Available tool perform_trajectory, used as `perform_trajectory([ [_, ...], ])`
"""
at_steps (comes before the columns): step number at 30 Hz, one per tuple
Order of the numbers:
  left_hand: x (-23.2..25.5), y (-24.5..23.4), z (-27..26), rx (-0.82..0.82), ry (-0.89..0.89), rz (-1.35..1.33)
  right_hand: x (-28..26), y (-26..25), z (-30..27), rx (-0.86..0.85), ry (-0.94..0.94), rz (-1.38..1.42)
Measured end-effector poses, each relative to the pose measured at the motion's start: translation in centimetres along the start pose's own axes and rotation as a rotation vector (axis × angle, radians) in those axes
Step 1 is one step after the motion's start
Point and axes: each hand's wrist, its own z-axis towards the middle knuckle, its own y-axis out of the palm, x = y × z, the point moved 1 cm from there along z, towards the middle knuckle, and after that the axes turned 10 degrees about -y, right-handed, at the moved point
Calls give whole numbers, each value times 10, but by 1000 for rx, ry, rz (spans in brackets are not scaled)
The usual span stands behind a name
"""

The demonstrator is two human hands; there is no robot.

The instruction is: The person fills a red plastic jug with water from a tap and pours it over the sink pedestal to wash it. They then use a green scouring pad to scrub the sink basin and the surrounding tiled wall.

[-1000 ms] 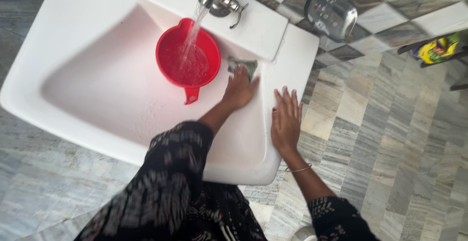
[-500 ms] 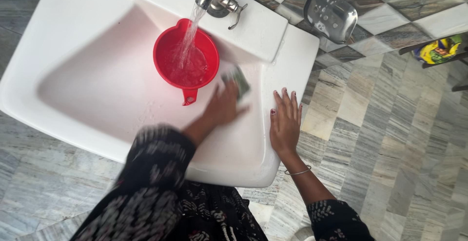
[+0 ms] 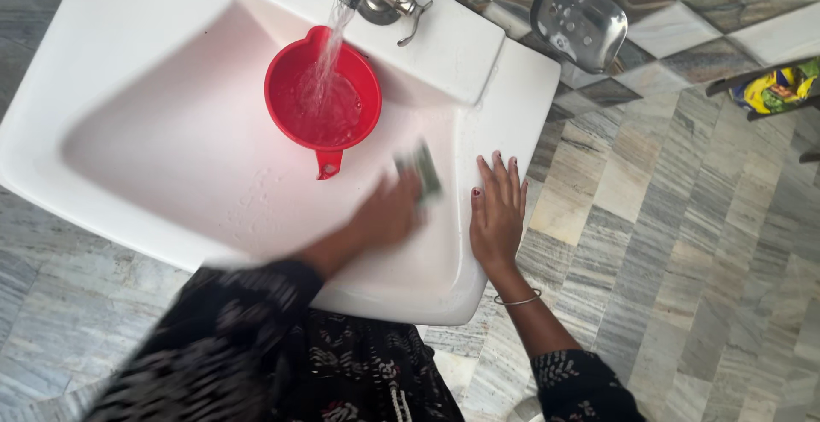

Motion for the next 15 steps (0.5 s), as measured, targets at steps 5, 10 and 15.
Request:
perform_trajectory([
  [5,37,12,-29,-56,21,-229,-3,-1,-2,-8,2,-22],
  [10,24,-33,64,98,-188,-469,-4,-1,0,2,19,-4],
  [15,54,-3,25,88,-73,-424,-3,0,1,-24,26,-11],
])
